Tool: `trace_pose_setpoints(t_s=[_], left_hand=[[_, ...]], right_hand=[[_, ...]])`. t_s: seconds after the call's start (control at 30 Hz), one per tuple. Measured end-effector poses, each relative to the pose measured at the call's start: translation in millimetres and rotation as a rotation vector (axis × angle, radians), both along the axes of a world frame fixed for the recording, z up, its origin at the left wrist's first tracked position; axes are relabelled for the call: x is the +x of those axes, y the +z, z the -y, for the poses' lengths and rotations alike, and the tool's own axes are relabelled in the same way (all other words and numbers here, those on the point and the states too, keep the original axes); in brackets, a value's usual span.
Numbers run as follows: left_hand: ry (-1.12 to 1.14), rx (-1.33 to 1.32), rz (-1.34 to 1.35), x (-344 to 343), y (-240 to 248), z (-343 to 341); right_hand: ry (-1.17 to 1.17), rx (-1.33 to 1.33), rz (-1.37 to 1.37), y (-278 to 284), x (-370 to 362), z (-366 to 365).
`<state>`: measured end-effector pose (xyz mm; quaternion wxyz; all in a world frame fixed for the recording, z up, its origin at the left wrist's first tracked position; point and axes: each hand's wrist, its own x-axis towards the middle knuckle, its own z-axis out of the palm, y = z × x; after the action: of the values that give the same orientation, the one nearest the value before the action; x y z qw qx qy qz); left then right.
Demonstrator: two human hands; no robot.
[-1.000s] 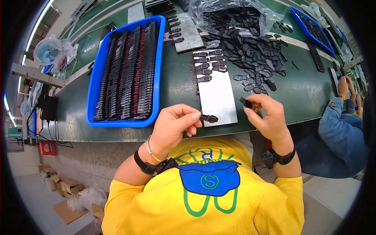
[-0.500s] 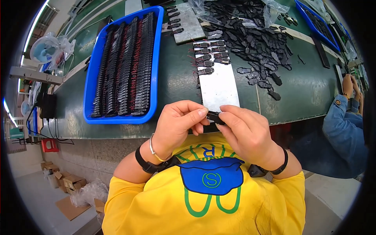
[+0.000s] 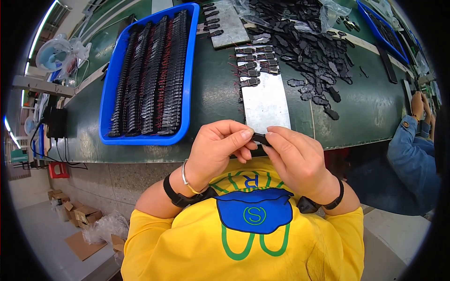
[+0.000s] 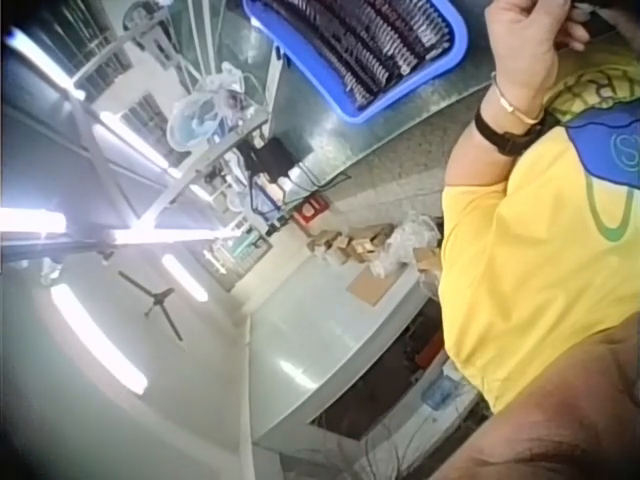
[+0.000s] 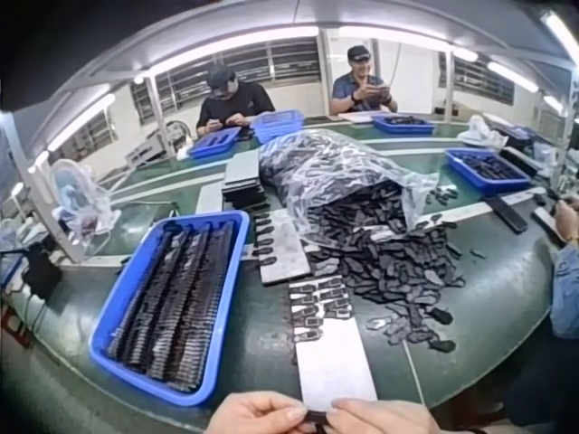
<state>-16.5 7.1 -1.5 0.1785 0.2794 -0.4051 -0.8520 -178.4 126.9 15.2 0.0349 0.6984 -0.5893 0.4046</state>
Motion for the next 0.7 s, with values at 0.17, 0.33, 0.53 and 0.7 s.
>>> trace_pose_setpoints(t_s=[0.17, 0.33, 0.53, 0.7], left_hand=[[0.018, -0.032, 0.003, -0.8, 1.1, -4.2], [0.027, -0.050, -0.020, -0.8, 0.7, -5.8], [0.011, -0.011, -0.043, -0.6, 0.2, -3.8], [0.007, -0.027, -0.055, -0.3, 0.2, -4.4]], right_hand=[[-0.002, -0.028, -0.020, -3.2, -0.5, -0.2], [0.012, -0.050, -0.041, -4.4, -2.5, 0.4], [0.026, -0.080, -0.031, -5.7, -3.5, 0.6], [0.025, -0.071, -0.034, -3.9, -3.5, 0.2]])
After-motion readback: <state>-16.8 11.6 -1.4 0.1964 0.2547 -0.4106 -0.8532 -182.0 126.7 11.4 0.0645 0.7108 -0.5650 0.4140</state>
